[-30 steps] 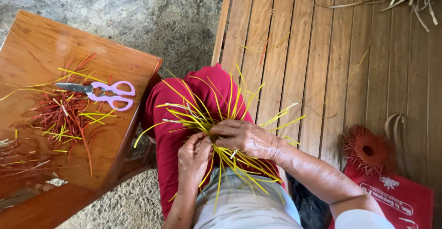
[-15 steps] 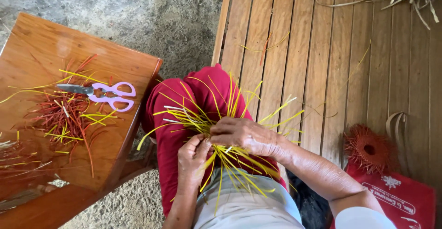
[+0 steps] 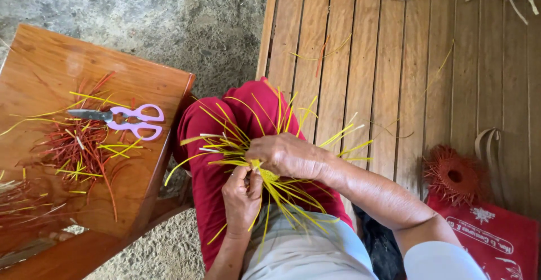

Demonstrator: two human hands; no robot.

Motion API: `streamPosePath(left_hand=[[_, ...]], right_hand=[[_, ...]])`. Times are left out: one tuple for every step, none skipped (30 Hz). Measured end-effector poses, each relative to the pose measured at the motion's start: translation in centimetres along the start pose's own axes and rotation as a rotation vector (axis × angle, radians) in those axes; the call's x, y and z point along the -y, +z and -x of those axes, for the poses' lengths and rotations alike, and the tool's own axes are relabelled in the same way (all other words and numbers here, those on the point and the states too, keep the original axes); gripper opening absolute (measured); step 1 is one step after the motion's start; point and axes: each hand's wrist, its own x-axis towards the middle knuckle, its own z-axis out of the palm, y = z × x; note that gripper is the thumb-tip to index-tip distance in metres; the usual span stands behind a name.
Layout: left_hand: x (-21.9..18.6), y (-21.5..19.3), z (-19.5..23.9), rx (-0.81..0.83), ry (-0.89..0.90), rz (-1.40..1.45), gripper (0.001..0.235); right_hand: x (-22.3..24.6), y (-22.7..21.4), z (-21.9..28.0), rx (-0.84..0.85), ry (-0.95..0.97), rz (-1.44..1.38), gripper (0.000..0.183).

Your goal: Weaving thin colored strips into a circular structure to create a handicraft

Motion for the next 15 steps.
streamPosePath(left_hand=[[0.2, 0.1, 0.1, 0.002, 0.001, 0.001, 0.013], [0.3, 0.2, 0.2, -0.030, 0.005, 0.049, 0.013], [0.4, 0.3, 0.3, -0.062, 0.009, 0.096, 0.016], [0.1, 0.3, 0.2, -0.062, 0.008, 0.096, 0.016], [-0.2, 0.2, 0.2, -0.085, -0.007, 0.129, 0.011], [-0.5, 0.1, 0.2, -0.107, -0.022, 0.161, 0.008], [-0.4, 0.0, 0.4, -0.105, -0.023, 0.159, 0.008], [-0.4, -0.1, 0.4, -0.091, -0.027, 0.182, 0.009], [-0.3, -0.1, 0.4, -0.078, -0.031, 0.206, 0.010], [-0.8, -0.3, 0.3, -0.077, -0.030, 0.206, 0.010], [-1.3, -0.6, 0.3, -0.057, -0.087, 0.261, 0.008], [-1.8, -0.8, 0.2, -0.038, -0.145, 0.316, 0.006], [-1.4, -0.7, 0.2, -0.037, -0.145, 0.316, 0.006], [-0.9, -0.5, 0.3, -0.016, -0.290, 0.381, 0.009], [-0.5, -0.3, 0.3, 0.005, -0.435, 0.445, 0.015]], right_hand=[[0.1, -0.2, 0.0, -0.001, 0.002, 0.001, 0.021], [0.2, -0.5, 0.0, -0.023, 0.045, -0.098, 0.011], [0.3, -0.8, 0.1, -0.045, 0.088, -0.197, 0.005], [0.3, -0.6, 0.0, -0.045, 0.088, -0.198, 0.005], [0.4, -0.4, 0.0, -0.021, 0.107, -0.164, 0.007], [0.5, -0.2, 0.0, 0.002, 0.126, -0.130, 0.010], [0.6, -0.1, 0.1, 0.001, 0.127, -0.132, 0.010], [0.7, -0.2, 0.1, 0.003, 0.119, -0.116, 0.011], [0.8, -0.2, 0.1, 0.005, 0.111, -0.100, 0.014], [1.0, -0.3, 0.5, 0.003, 0.112, -0.100, 0.014], [1.2, -0.4, 0.8, -0.035, 0.079, -0.102, 0.011], [1.4, -0.4, 1.1, -0.073, 0.046, -0.104, 0.010], [1.7, -0.5, 1.4, -0.073, 0.046, -0.104, 0.010], [1.9, -0.6, 1.8, -0.086, 0.000, -0.109, 0.014], [2.2, -0.6, 2.2, -0.098, -0.047, -0.114, 0.022]])
